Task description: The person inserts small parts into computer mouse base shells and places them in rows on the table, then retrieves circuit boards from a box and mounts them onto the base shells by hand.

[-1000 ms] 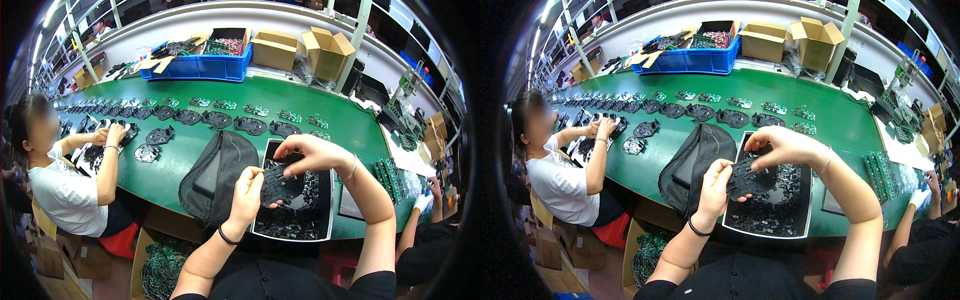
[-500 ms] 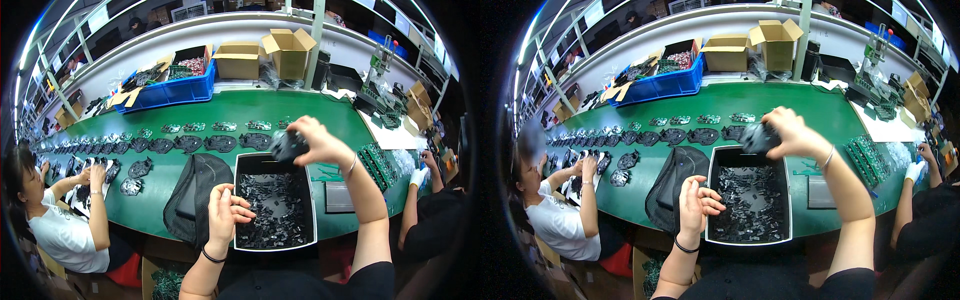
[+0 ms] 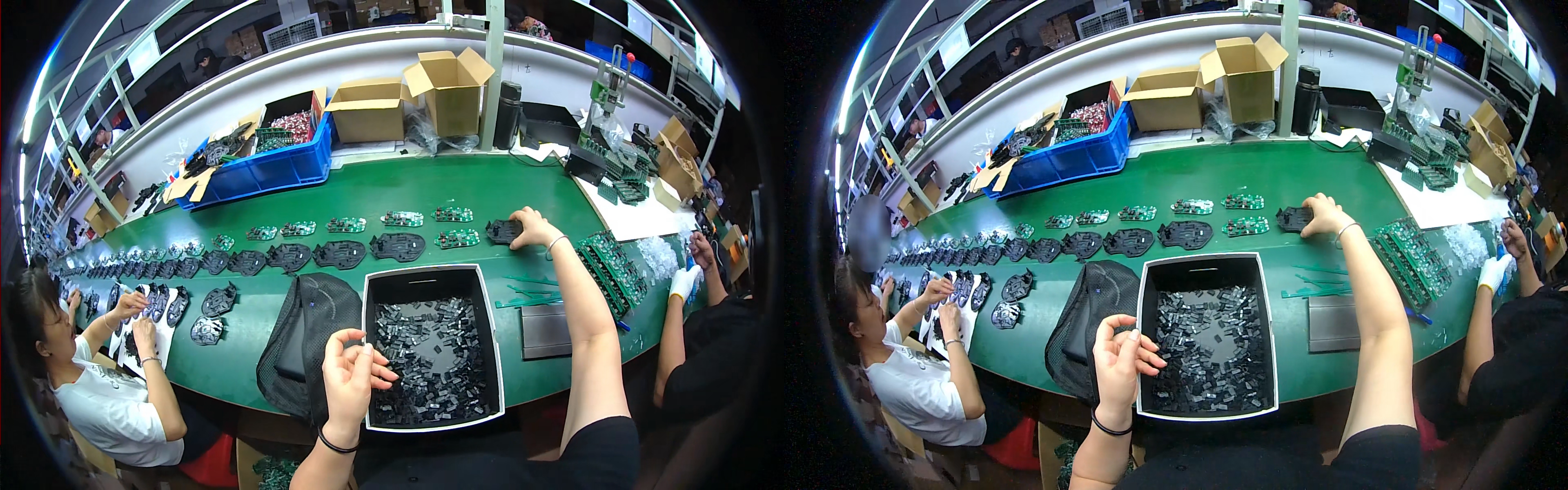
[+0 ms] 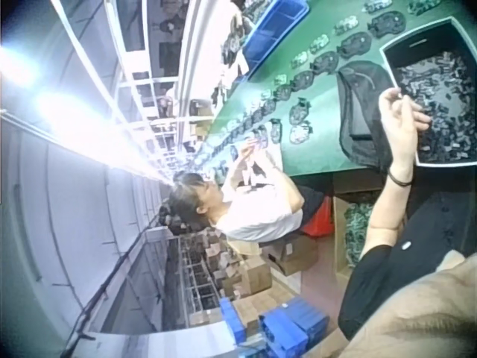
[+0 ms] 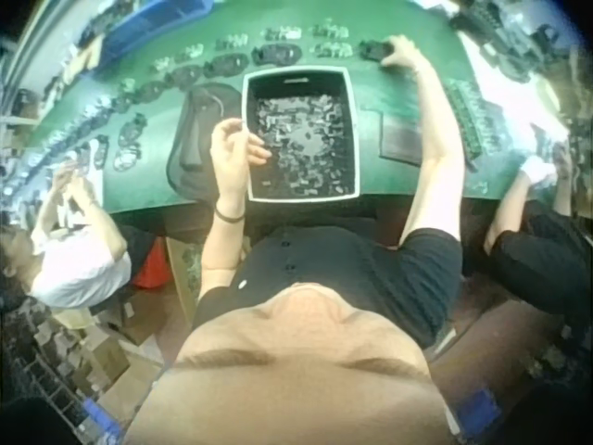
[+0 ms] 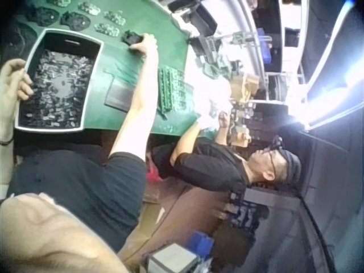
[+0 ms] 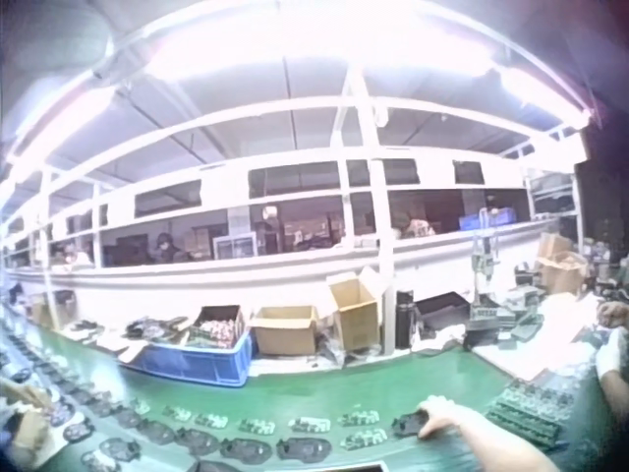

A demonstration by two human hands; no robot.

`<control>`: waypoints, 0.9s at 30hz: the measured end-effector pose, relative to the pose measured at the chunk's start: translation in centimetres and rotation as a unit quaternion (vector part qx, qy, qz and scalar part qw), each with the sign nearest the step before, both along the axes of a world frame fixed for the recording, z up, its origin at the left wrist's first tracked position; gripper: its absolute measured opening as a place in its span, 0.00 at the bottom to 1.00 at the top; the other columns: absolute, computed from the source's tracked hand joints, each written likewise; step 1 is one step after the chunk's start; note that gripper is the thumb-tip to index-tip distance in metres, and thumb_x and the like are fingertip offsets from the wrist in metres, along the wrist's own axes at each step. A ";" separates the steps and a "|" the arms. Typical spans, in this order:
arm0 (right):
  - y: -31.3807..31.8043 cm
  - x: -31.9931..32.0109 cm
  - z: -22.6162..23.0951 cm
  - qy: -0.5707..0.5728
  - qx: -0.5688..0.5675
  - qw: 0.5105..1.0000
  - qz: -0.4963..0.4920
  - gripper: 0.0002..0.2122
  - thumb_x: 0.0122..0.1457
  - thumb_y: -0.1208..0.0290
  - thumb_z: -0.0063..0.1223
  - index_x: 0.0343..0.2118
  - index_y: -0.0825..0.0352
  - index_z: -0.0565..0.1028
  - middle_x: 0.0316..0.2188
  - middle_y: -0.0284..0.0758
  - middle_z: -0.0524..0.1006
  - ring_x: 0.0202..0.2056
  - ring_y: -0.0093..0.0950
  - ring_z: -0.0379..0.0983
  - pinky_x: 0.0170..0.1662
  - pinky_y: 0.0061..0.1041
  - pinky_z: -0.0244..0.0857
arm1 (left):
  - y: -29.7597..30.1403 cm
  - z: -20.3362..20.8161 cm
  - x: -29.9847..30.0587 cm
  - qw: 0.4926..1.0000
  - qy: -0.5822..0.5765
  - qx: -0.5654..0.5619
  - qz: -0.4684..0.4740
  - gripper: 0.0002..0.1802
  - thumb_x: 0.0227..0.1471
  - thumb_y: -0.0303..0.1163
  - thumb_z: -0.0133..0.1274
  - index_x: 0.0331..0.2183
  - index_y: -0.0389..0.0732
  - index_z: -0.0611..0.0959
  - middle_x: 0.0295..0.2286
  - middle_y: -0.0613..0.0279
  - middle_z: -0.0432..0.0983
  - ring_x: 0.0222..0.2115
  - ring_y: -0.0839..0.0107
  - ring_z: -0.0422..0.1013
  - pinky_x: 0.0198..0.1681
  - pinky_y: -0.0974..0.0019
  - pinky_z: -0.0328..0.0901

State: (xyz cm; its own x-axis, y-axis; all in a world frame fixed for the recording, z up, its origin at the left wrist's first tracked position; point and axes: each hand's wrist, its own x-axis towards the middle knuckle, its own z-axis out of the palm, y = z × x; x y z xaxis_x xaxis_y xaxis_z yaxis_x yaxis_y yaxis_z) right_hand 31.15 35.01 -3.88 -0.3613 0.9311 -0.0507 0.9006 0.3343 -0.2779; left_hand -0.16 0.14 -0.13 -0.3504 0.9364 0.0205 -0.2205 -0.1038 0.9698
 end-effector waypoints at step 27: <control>-0.4 -11.3 0.8 0.007 0.057 0.976 0.209 0.21 0.38 0.59 0.64 0.37 0.61 0.76 0.39 0.37 0.70 0.47 0.37 0.62 0.50 0.38 0.54 | 0.0 0.1 0.5 0.999 0.012 -0.023 0.022 0.11 0.56 0.26 0.43 0.41 0.33 0.65 0.23 0.54 0.73 0.16 0.71 0.73 0.15 0.78 0.67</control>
State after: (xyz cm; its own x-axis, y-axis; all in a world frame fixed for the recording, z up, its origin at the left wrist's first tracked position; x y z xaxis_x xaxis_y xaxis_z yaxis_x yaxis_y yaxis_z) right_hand 19.84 34.62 -3.12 -0.7109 0.7014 0.0515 0.6753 0.7011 -0.2290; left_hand 0.33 0.14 -0.02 -0.3907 0.9204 -0.0138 -0.1943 -0.0678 0.9786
